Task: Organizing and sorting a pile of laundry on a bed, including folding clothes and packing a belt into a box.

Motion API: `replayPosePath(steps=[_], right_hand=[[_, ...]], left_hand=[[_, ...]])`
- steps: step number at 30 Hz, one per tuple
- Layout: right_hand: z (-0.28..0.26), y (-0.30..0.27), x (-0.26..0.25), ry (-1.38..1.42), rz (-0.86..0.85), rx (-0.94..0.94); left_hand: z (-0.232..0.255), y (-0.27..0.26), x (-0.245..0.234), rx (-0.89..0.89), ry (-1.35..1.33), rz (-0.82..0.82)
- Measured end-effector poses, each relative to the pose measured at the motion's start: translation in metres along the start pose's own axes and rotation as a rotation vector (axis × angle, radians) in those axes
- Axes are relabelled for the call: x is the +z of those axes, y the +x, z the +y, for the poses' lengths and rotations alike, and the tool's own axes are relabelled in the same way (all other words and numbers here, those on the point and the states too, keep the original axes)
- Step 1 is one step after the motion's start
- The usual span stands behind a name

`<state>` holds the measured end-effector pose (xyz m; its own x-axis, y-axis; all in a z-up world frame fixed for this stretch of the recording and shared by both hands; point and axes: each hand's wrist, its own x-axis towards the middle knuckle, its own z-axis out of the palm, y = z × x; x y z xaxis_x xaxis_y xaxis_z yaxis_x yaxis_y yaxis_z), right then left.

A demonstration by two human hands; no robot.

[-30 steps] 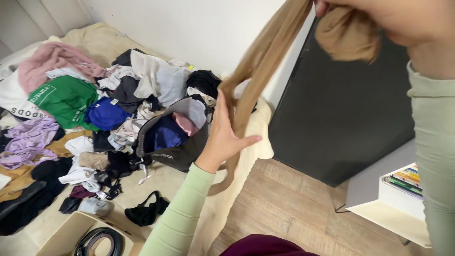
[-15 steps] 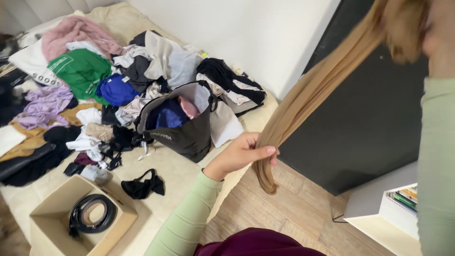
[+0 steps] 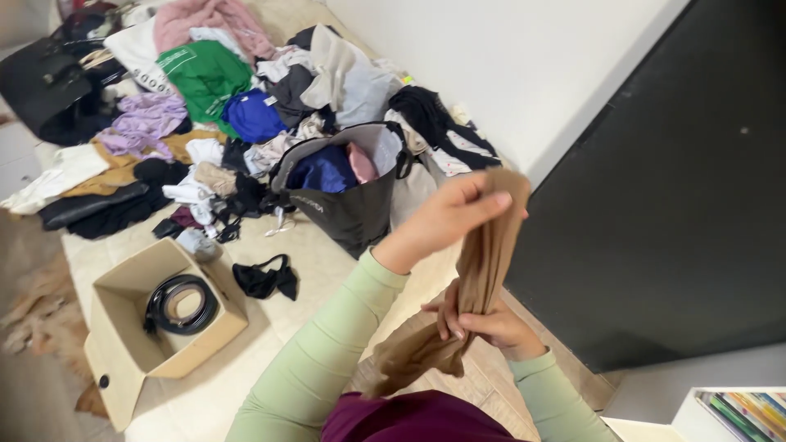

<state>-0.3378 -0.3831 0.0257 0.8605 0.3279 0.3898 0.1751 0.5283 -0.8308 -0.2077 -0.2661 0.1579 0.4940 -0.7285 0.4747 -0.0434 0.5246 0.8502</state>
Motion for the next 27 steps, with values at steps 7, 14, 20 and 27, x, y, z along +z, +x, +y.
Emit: replayPosePath(steps=[7,14,20,27], right_hand=[[0.03,-0.014,-0.031,-0.332,0.71,0.309],[-0.018,0.027,-0.045,-0.247,0.827,0.056],[-0.022,0.105,0.016,-0.658,0.383,0.359],[0.045,0.156,0.071,-0.811,-0.071,0.264]], left_hand=[[0.038,-0.058,-0.056,0.181,-0.148,0.325],[-0.081,-0.248,-0.129,-0.383,-0.153,0.801],[-0.044,-0.235,-0.092,-0.521,0.243,0.615],[-0.027,-0.22,-0.083,-0.018,0.569,0.565]])
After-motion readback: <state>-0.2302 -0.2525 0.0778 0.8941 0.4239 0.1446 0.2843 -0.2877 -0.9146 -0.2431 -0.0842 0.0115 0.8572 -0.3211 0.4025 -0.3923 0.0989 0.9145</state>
